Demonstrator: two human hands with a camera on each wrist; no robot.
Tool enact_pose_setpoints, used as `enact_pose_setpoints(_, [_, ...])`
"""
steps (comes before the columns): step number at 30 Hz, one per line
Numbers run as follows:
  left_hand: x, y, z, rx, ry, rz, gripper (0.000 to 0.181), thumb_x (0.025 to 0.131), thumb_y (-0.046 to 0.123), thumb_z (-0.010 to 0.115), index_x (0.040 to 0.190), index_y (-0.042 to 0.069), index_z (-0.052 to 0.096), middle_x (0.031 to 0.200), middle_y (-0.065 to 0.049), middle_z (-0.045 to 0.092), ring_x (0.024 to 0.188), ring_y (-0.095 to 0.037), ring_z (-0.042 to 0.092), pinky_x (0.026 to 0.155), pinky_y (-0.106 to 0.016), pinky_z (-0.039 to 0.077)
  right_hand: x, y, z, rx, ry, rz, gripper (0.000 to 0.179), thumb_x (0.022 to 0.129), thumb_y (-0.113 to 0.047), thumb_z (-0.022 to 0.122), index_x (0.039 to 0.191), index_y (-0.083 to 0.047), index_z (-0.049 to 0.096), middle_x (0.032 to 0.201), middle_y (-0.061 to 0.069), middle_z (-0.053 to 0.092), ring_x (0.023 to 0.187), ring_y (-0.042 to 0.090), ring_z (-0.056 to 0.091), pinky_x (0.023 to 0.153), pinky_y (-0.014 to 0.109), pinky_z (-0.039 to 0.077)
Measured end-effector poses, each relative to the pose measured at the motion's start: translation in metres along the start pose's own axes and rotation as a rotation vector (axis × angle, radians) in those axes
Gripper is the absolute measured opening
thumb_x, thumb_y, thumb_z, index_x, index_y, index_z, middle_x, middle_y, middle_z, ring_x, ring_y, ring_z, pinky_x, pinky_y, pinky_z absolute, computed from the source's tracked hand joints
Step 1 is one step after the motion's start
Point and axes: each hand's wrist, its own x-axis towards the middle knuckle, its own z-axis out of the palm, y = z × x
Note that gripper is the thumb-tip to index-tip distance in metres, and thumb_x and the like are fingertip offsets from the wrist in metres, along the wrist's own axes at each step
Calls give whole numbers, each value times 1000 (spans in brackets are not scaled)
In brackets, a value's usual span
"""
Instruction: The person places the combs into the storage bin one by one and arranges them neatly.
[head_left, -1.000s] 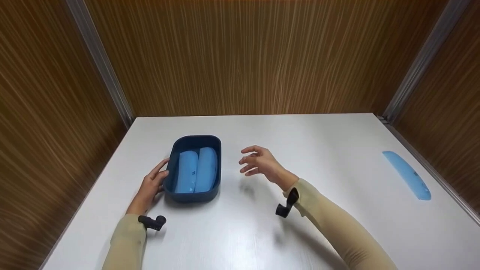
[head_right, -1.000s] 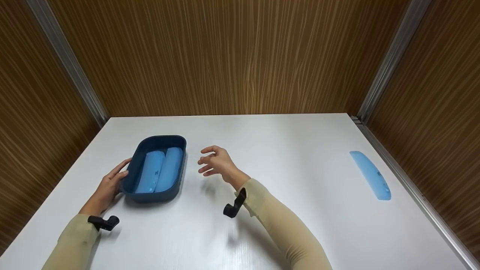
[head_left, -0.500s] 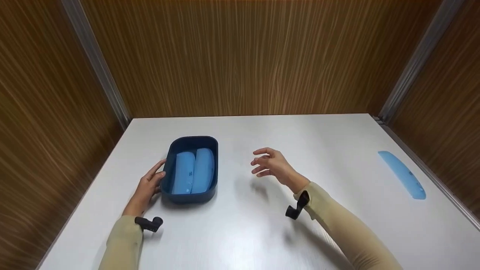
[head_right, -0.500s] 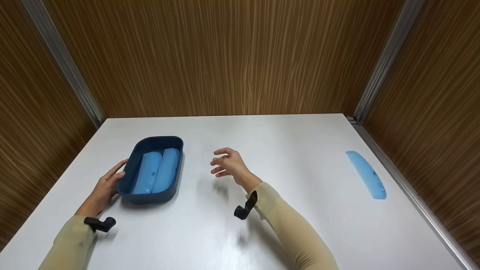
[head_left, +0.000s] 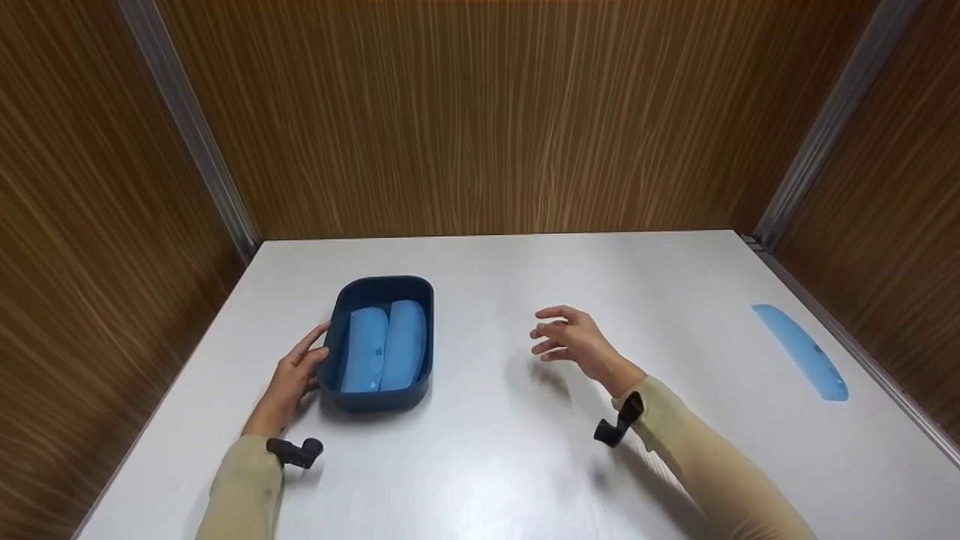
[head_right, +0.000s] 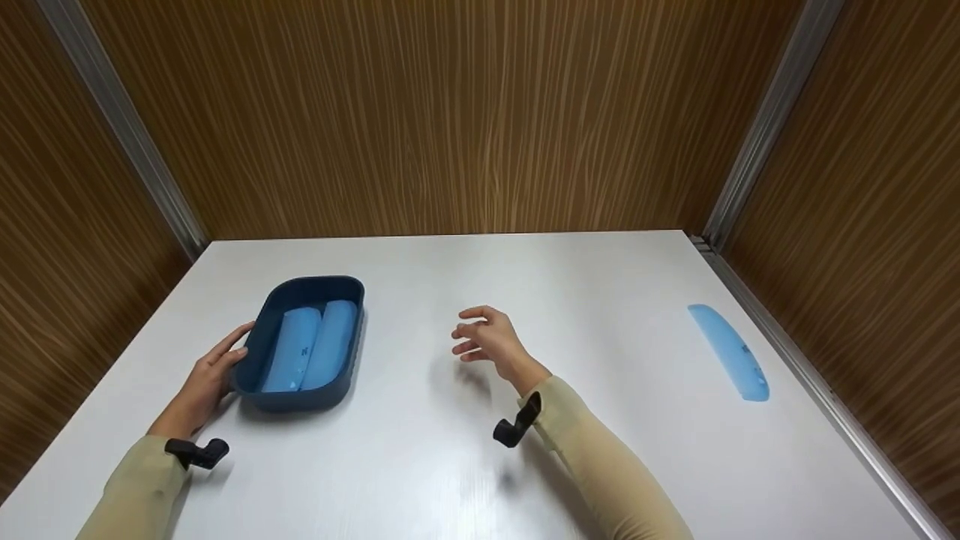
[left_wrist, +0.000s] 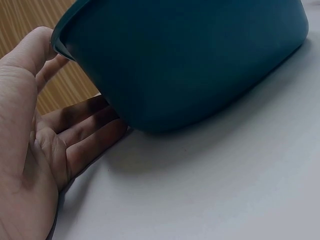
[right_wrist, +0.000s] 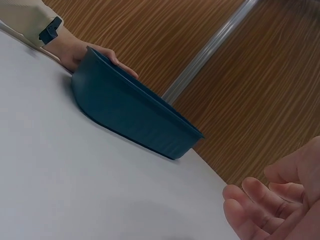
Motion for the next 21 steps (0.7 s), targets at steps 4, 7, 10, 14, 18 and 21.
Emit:
enact_pose_setpoints(4, [-1,-1,-1,5,-5,4,53,94,40,52,144,34,34,148,-8,30,124,-31,43,94,-44,39,-2,4,-11,-2,17,3,37,90,-10,58,125,-2,48,103,18,62,79,28,66,68,36,53])
enact_pose_setpoints(7, [-2,-1,-2,6,-3,2,54,93,42,52,144,35,34,148,-7,30,124,-30,42,94,-42,39,-3,7,-18,-3,34,14,36,90,-10,59,124,-2,48,104,18,62,80,28,66,68,36,53])
enact_pose_setpoints(10, [-2,-1,-3,1,-4,4,54,93,41,53,144,35,34,147,-8,31,124,-29,43,92,-39,41,-5,9,-26,7,53,19,38,90,-10,59,125,-1,48,105,20,61,79,27,67,68,35,53])
enact_pose_setpoints(14, [-2,-1,-3,-9,-8,8,55,94,39,53,144,33,33,145,-10,34,123,-29,44,87,-34,44,-8,9,-37,18,71,5,37,90,-8,58,125,-1,48,108,24,60,76,25,67,67,34,53])
enact_pose_setpoints(18, [-1,0,-3,-8,-6,10,55,94,39,52,145,32,33,144,-11,36,122,-29,45,84,-31,46,-12,8,-48,12,76,-4,34,91,-9,57,124,-4,49,106,22,60,77,25,67,66,34,53])
enact_pose_setpoints(21, [-1,1,-3,-7,-5,1,55,94,39,53,145,33,33,144,-11,37,123,-29,44,84,-31,45,-14,8,-55,6,85,-1,34,91,-10,57,124,-4,49,107,21,60,78,25,66,67,34,53])
